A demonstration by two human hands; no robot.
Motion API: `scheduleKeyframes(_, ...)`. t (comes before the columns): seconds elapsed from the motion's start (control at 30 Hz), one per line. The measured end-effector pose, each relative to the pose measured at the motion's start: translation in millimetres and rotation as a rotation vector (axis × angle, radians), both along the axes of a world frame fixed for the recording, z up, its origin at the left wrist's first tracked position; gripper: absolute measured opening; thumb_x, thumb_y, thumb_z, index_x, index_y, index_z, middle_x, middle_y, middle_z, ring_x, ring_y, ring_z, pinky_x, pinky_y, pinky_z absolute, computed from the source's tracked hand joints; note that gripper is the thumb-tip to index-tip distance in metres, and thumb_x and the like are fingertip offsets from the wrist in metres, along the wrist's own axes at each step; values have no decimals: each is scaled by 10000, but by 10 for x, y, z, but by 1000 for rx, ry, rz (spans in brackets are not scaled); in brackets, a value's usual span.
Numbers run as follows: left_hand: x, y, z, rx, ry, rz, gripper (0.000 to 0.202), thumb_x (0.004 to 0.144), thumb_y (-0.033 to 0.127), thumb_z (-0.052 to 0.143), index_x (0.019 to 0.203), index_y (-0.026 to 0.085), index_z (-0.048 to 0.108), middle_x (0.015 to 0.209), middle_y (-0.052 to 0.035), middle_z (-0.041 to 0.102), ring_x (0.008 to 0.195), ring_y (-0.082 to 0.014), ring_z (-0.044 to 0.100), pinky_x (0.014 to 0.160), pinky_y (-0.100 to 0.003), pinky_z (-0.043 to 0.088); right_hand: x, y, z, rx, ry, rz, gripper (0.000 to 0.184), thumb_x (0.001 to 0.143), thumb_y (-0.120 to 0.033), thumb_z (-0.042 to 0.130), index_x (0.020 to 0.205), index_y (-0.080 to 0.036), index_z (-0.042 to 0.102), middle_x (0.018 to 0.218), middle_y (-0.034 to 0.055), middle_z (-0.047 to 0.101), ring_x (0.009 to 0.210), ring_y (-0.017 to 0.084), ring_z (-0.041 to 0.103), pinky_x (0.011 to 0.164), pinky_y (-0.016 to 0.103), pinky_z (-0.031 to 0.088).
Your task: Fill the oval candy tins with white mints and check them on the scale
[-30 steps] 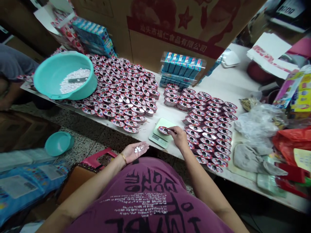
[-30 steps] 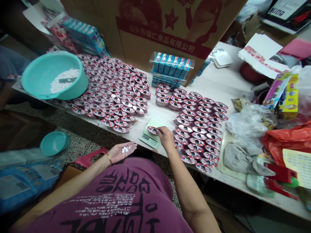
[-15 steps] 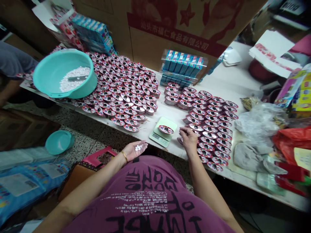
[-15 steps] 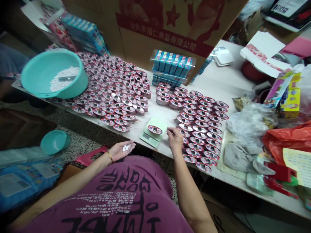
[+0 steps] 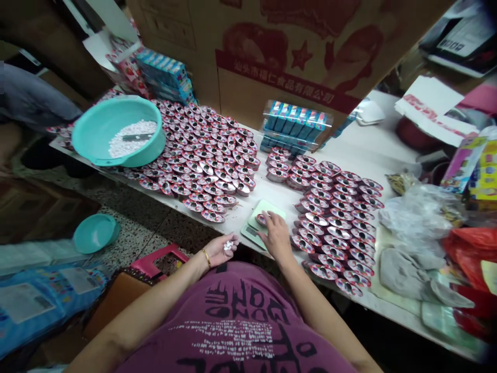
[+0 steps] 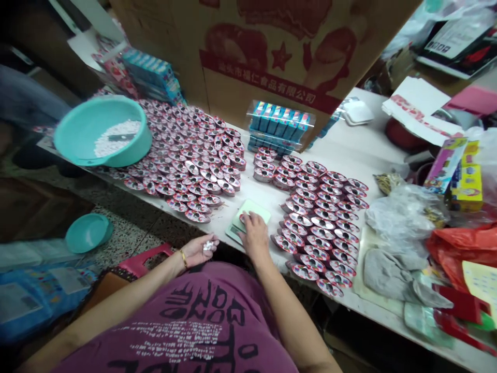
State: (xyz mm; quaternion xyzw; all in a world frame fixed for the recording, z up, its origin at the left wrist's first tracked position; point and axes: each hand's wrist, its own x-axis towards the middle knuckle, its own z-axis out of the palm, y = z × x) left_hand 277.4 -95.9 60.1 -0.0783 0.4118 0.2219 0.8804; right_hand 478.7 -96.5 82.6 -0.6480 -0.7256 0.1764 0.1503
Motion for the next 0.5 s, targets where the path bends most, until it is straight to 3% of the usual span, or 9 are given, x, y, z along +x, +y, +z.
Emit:
scheduleKeyframes(0.13, -214, -38, -11, 3, 57, 80, 141, 765, 223, 510, 756, 84, 531, 614, -18, 512, 446, -30, 443, 325, -98, 233, 211, 288, -125, -137, -243, -3, 381, 803, -272, 437, 1175, -199, 406, 1075, 88, 520, 927, 199, 470, 765, 313, 371)
scheduleKeyframes(0.27, -490, -110, -46, -13, 173, 210, 128, 765, 220, 512, 772, 93, 517, 608, -6, 499, 436, -24, 427, 328, -98, 231, 303, 823, -157, -36, -249, -64, 370, 817, -289, 408, 1168, -172, 393, 1053, 81, 525, 913, 182, 472, 748, 267, 359)
scheduleKeyframes(0.37, -635, -155, -53, -20, 250, 284, 123, 763, 217, 514, 776, 95, 512, 608, -4, 501, 429, -23, 420, 328, -102, 229, 266, 1347, -168, 5, -314, -150, 368, 806, -261, 421, 1162, -168, 408, 1074, 95, 513, 921, 199, 469, 734, 277, 356)
scheduleKeyframes(0.5, -735, -195, -11, -36, 325, 347, 128, 756, 216, 525, 782, 91, 515, 612, -9, 511, 428, -24, 422, 330, -106, 234, 56, 1949, -282, -17, -345, -157, 353, 785, -212, 434, 1135, -169, 454, 1044, 105, 521, 932, 210, 463, 746, 291, 352)
